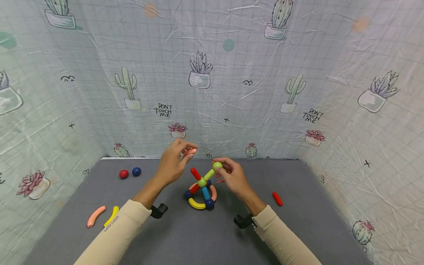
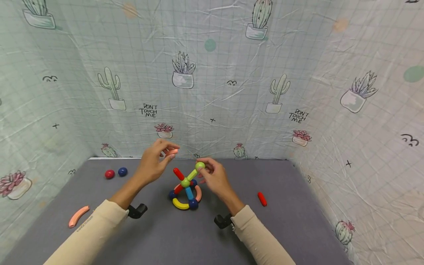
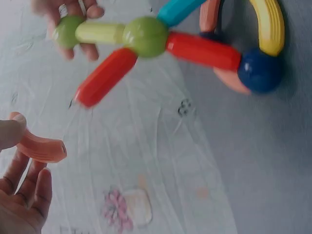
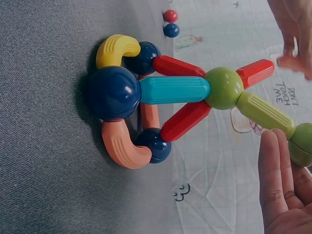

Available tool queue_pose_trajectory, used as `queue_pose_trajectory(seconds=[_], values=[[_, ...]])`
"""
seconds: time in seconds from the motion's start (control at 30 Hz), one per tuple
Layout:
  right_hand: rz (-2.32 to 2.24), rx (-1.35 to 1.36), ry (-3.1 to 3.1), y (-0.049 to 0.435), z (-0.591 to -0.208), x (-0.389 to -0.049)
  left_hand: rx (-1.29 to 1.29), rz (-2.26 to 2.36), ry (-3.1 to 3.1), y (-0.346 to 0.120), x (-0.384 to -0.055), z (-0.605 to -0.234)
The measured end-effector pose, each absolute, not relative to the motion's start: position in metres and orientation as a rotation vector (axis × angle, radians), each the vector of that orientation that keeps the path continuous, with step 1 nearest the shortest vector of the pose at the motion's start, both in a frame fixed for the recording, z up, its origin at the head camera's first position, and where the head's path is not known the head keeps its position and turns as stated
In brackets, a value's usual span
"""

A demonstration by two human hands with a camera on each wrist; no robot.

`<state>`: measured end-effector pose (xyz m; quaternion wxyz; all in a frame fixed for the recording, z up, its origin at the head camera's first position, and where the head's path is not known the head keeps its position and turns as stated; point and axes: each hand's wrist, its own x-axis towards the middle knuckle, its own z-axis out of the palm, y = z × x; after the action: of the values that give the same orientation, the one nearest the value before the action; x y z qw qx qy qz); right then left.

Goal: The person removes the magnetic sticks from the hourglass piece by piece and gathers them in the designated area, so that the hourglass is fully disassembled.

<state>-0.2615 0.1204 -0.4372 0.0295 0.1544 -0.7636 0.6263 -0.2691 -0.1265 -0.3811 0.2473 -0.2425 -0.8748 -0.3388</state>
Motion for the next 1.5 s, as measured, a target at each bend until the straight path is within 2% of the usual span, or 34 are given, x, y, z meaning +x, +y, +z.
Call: queue_pose_trajectory(seconds=[0.27,0.9,1.5], values=[[1.926,0.481,-2.357,0.121,-0.438,-0.262,-0.54,-0.967,-2.426,-0.175,-0.251,-0.386],[1.964,0.487,-2.345,0.122,-0.44,-0.261,-0.369,-1.1,-2.844,-0.274,-0.192,-0.447],[1.924,0.536,-2.35,0.123,-0.44,-0.261,-0.384,-0.842,-2.982,-0.322,-0.172,-0.481]])
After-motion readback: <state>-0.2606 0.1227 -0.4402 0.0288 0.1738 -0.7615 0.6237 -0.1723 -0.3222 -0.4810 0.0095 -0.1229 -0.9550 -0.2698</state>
